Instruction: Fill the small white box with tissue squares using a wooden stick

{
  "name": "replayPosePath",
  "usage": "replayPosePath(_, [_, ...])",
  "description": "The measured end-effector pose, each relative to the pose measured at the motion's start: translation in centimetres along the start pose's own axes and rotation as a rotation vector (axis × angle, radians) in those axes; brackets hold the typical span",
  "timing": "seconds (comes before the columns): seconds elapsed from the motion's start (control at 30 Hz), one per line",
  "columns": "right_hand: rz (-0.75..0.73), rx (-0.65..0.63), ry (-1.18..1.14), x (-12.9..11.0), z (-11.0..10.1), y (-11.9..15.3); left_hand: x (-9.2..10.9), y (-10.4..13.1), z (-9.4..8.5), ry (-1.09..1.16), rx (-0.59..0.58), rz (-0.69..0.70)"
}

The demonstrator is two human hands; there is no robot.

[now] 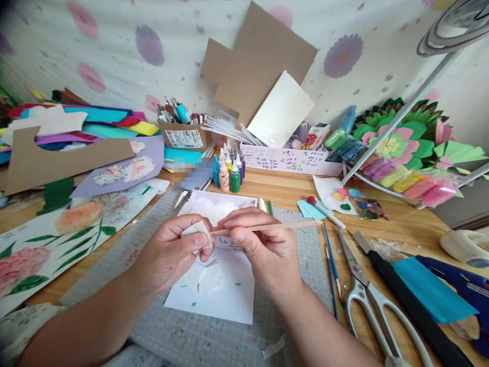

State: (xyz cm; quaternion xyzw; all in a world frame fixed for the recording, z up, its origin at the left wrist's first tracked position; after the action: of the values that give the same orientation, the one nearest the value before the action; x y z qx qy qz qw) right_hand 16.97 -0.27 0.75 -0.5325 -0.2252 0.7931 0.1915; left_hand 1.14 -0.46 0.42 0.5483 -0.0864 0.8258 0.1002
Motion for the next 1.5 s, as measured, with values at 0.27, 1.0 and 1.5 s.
replayPosePath(0.27, [-0.025,-0.024,-0.006,-0.3,0.2,0.0,0.2,0.0,0.5,0.073,-0.042,-0.036])
replayPosePath(1.0, [-0.179,-0.064,0.347,-2.1,0.7,-0.3,0.4,0.1,-0.3,-0.373,0.074,0.003])
replayPosePath(1.5, [-0.090,0.014,0.095,-0.6,0.0,0.2,-0.1,0.2,-0.5,-0.066,0.034,0.029])
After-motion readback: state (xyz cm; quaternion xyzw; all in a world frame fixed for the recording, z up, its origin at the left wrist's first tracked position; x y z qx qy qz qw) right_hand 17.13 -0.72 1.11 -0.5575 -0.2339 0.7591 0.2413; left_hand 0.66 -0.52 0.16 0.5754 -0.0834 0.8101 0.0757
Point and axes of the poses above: each hand's wrist, its own y-axis away from the middle knuckle, its own z-axis out of the palm, x = y × z, the point moved 3 cm from there along -y, towards the middle knuckle, and after that the axes turned 8 degrees about x, right-handed, at the moved point
